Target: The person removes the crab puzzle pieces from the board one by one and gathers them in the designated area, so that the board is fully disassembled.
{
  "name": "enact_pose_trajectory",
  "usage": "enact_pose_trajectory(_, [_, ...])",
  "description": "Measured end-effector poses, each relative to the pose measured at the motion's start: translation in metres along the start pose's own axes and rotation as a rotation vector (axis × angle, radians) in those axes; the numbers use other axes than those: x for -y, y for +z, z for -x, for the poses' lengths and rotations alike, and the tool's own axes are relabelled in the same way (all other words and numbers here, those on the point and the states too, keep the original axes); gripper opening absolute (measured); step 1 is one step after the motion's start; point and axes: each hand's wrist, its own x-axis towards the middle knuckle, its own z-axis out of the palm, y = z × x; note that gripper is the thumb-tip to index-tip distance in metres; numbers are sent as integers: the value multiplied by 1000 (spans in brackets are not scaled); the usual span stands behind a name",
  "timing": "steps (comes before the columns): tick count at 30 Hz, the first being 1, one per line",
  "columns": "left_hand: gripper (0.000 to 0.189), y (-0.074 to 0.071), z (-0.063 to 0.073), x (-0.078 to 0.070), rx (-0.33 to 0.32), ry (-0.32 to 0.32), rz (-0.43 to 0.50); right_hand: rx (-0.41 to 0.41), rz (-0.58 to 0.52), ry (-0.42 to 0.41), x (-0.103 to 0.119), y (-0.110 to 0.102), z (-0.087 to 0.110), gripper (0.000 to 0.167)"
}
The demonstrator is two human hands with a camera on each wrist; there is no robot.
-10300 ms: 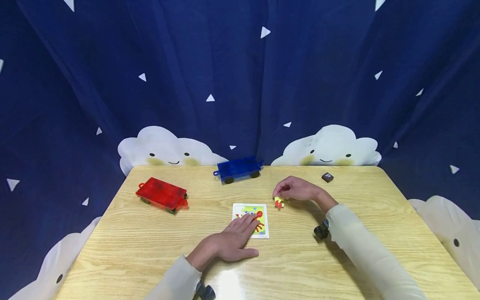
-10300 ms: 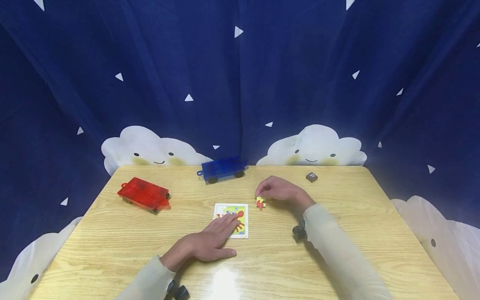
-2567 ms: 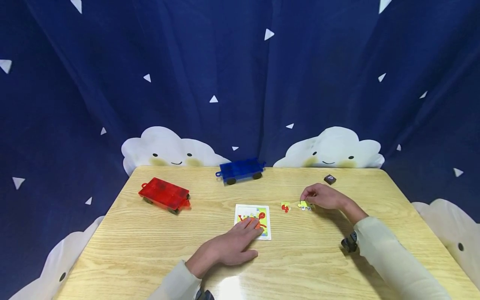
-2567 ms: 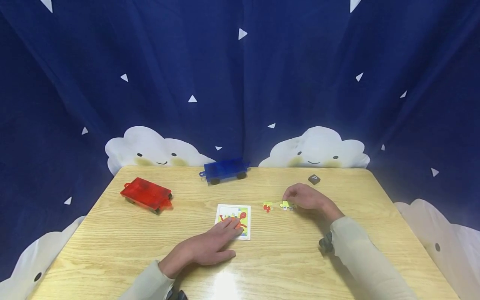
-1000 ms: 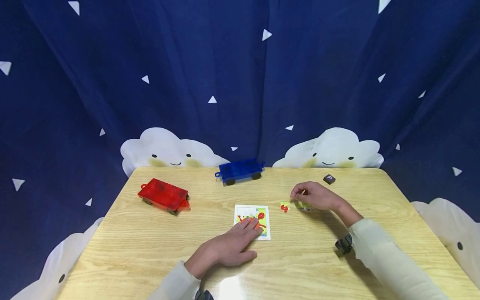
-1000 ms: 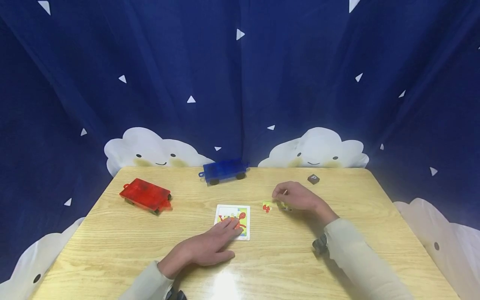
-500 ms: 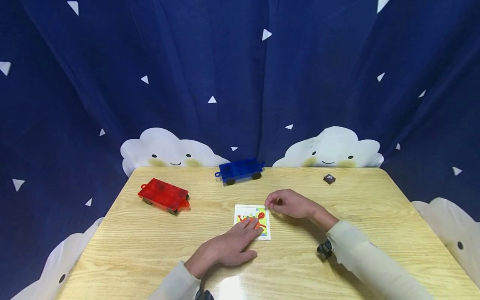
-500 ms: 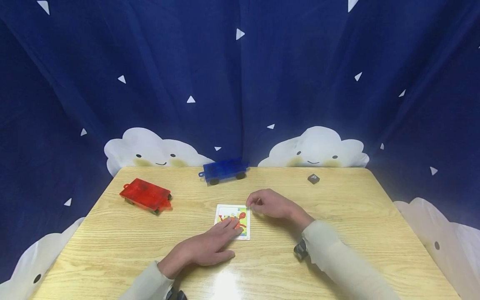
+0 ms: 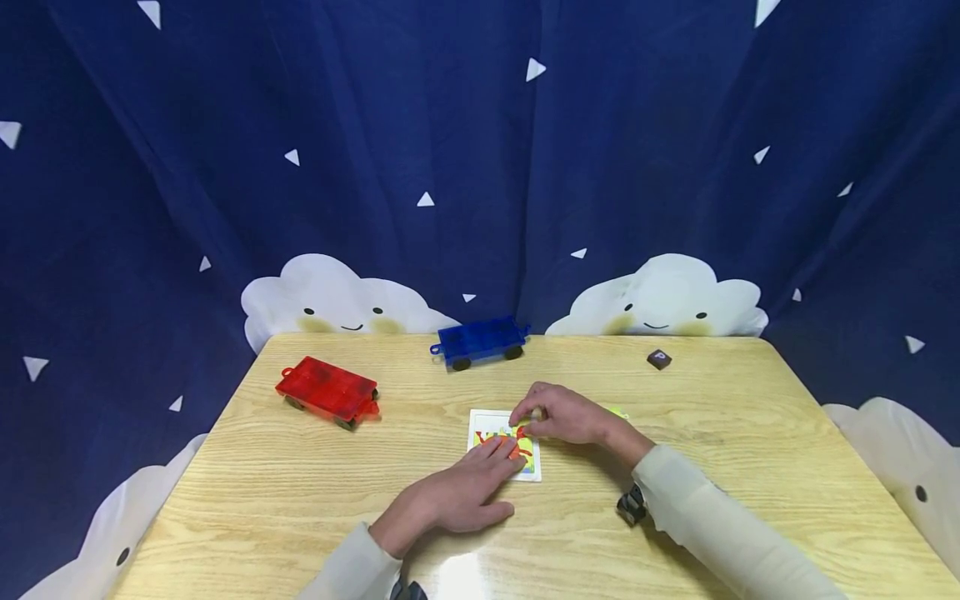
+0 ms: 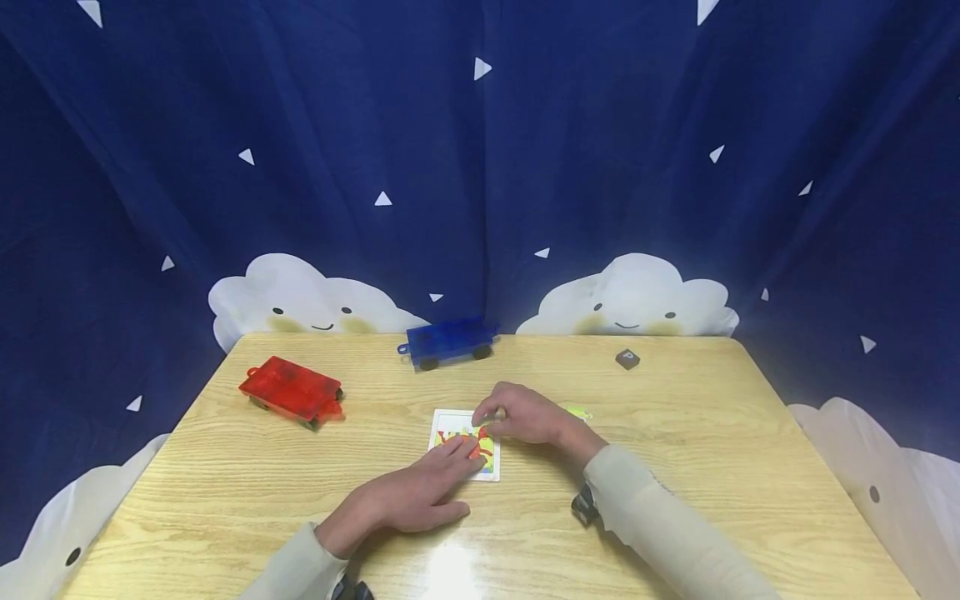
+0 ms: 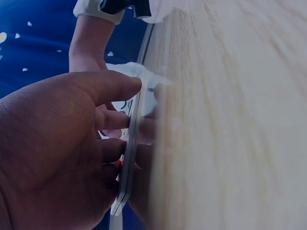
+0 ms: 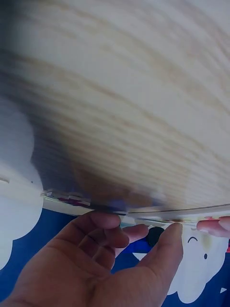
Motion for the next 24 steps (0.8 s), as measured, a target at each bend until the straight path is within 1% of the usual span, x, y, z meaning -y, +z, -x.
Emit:
enact_pose_trajectory(8, [66, -1, 0, -1, 5, -1, 0, 8, -1, 34, -2, 2, -1, 18])
enact_pose_trajectory(11, [66, -1, 0, -1, 4, 1, -3, 5, -11, 27, -1, 3, -2, 16])
enact_pose_trajectory(15, [65, -1, 0, -1, -1, 3, -1, 7, 2, 9, 1, 2, -3, 14])
enact_pose_trajectory(24, [65, 1, -1, -1, 1, -14, 6, 8, 15, 6, 5, -1, -4, 17])
